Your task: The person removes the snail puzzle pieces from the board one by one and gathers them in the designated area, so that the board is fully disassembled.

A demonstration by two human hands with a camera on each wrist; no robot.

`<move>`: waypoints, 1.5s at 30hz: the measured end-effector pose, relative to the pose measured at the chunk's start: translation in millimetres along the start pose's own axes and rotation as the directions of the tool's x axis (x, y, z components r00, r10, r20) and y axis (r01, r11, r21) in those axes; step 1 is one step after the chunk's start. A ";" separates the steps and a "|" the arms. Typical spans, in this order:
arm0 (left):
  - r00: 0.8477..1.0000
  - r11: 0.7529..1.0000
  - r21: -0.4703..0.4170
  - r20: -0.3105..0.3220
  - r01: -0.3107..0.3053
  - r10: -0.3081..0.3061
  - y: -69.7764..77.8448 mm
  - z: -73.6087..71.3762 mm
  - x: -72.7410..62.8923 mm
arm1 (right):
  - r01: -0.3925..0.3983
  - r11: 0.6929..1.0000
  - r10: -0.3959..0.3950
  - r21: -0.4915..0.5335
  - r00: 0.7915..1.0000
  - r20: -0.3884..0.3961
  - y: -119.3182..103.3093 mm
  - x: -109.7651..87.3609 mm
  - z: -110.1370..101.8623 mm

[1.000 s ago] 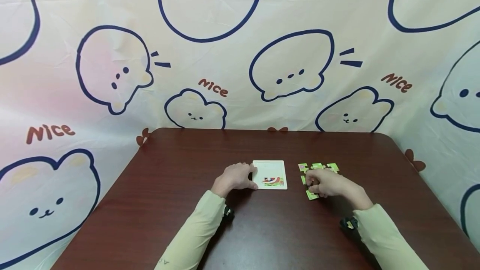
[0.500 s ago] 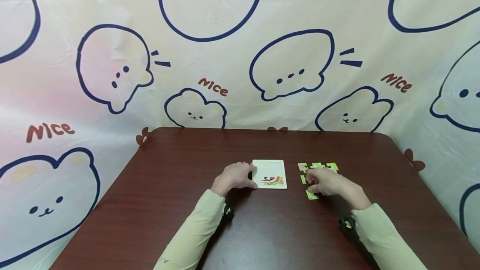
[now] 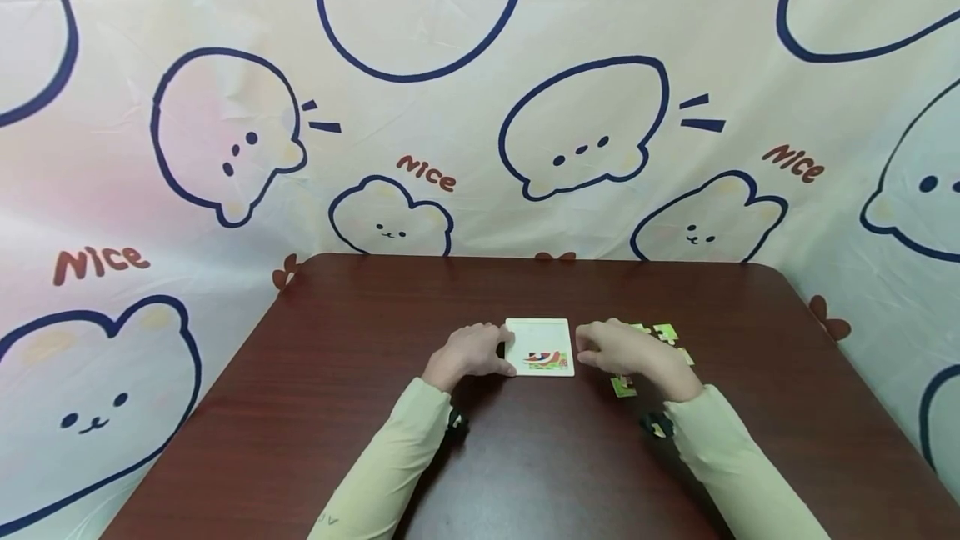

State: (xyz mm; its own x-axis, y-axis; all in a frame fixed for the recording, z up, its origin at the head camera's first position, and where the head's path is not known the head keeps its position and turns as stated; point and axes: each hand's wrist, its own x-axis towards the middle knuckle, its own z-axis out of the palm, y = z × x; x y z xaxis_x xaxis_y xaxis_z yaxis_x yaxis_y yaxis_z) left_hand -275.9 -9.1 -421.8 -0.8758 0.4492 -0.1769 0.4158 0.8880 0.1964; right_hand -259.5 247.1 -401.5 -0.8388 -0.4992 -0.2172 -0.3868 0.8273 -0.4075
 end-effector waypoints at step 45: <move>1.000 1.000 0.004 0.013 0.014 -0.014 1.7 -0.5 1.1 | 0.041 0.998 -0.042 0.041 0.999 0.018 -13.6 46.2 35.3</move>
State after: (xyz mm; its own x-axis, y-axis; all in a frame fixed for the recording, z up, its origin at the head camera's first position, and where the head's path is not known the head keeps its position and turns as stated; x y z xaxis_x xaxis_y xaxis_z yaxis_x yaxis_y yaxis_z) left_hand -276.3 -7.2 -421.1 -0.8784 0.4377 -0.1918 0.4044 0.8947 0.1896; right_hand -279.5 203.7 -437.3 -0.8151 -0.5377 -0.2155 -0.4047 0.7947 -0.4523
